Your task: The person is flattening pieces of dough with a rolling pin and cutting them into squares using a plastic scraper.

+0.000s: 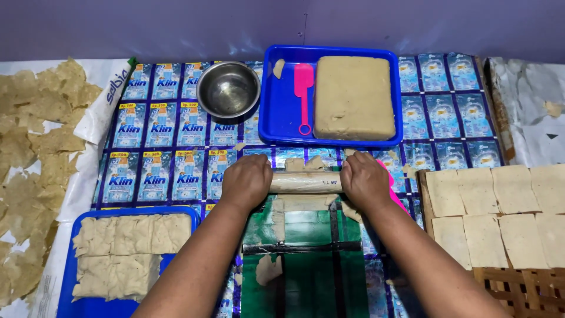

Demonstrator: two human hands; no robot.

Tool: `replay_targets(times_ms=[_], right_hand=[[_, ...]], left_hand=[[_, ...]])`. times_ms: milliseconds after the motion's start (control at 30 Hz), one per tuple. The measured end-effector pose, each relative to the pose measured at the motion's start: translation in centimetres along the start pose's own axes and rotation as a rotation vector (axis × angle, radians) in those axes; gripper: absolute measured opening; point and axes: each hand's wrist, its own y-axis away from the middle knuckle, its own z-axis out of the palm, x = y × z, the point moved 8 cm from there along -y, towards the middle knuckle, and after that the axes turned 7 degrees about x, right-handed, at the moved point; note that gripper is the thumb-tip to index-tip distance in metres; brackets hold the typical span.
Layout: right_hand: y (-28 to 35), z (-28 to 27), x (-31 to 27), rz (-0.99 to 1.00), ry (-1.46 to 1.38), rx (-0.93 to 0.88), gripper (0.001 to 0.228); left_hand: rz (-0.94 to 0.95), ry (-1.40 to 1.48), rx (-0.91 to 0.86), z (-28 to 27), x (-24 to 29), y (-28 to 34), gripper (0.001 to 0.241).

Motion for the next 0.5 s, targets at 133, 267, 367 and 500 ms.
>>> replay_targets(times_ms=[133,267,367,500], right_hand=[[0.8,-0.2,-0.1,-0.003,-0.020,-0.023,0.028],[1.4,-0.7,-0.3,0.021,-0.021,-0.036,0.028],[1.7,-0.7,-0.3,0.034,-0.021,-0.067,0.029],[1.7,-1.2,-0.7,0.061,-0.045,-0.116,0.031]], left_hand=[[0.012,0.001,-0.014,0.0,0.2,0.7,0.036],[0.008,0.018,-0.060,0.3,0.4,1.5,0.038],[0.009,0.021,-0.061,0.4,0.6,2.0,0.039],[-0.014,0.041,-0.063,0.2,0.8,2.9,0.039]])
